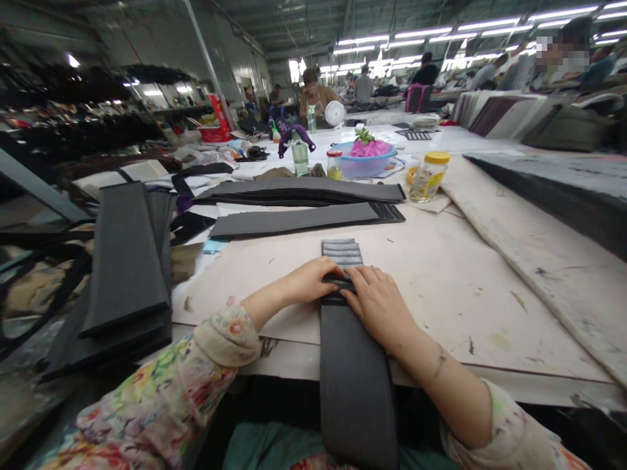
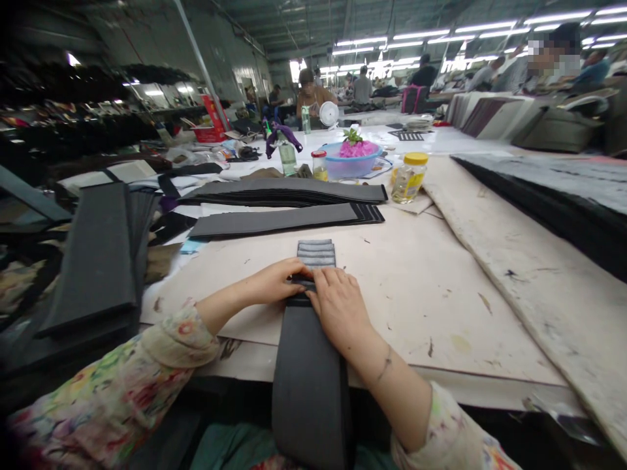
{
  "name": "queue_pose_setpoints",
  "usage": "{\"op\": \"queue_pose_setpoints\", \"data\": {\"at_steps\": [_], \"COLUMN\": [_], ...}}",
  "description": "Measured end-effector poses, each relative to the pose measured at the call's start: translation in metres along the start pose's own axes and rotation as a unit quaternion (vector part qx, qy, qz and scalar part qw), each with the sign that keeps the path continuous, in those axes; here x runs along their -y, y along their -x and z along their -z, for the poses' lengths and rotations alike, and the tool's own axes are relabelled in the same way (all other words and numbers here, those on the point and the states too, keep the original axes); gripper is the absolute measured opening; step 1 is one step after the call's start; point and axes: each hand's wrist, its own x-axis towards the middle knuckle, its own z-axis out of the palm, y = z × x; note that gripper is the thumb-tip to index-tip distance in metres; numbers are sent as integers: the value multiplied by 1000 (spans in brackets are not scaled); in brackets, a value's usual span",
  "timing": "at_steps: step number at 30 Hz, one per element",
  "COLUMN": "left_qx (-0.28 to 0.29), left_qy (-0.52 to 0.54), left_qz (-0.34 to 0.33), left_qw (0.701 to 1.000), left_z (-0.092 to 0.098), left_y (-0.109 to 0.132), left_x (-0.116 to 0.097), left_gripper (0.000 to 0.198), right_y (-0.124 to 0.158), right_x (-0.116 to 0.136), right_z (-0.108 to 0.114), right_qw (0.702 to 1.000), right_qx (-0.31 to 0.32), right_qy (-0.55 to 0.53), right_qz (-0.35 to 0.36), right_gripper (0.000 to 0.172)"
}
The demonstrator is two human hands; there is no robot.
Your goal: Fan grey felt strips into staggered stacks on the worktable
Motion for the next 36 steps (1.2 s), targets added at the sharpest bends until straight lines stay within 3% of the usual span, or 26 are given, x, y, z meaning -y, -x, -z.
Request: {"op": "queue_pose_setpoints", "data": {"at_steps": [7,13,18,23,26,31,36], "left_qx": [-11,-6,-25,-43,-39,-37,-28], "left_qy": [-19,-53,-8,44,45,-8,-97], "left_qz": [-36,-29,-40,-1,-9,-38,-40], "left_qw": [999,998,999,998,998,999,994], "left_z": [-4,-4,-2,-1,-2,-3,-4], "left_y": [3,6,12,23,26,28,39], "left_x": [0,-6,4,18,21,16,9], "left_gripper": [11,7,10,18,17,11,20], "right_y": [-4,-5,-4,-6,-9,-12,-11], "right_x": [-2,3,3,0,-3,1,5], "right_z": [-4,-6,-5,-8,-12,-10,-5], "right_qw": [999,998,998,998,993,991,992], "right_qx": [47,32,30,49,60,80,87], "right_qy": [-14,24,32,-14,-78,-72,-40], "right_qz": [19,41,39,40,62,85,88], "right_gripper": [18,14,14,17,23,27,25]}}
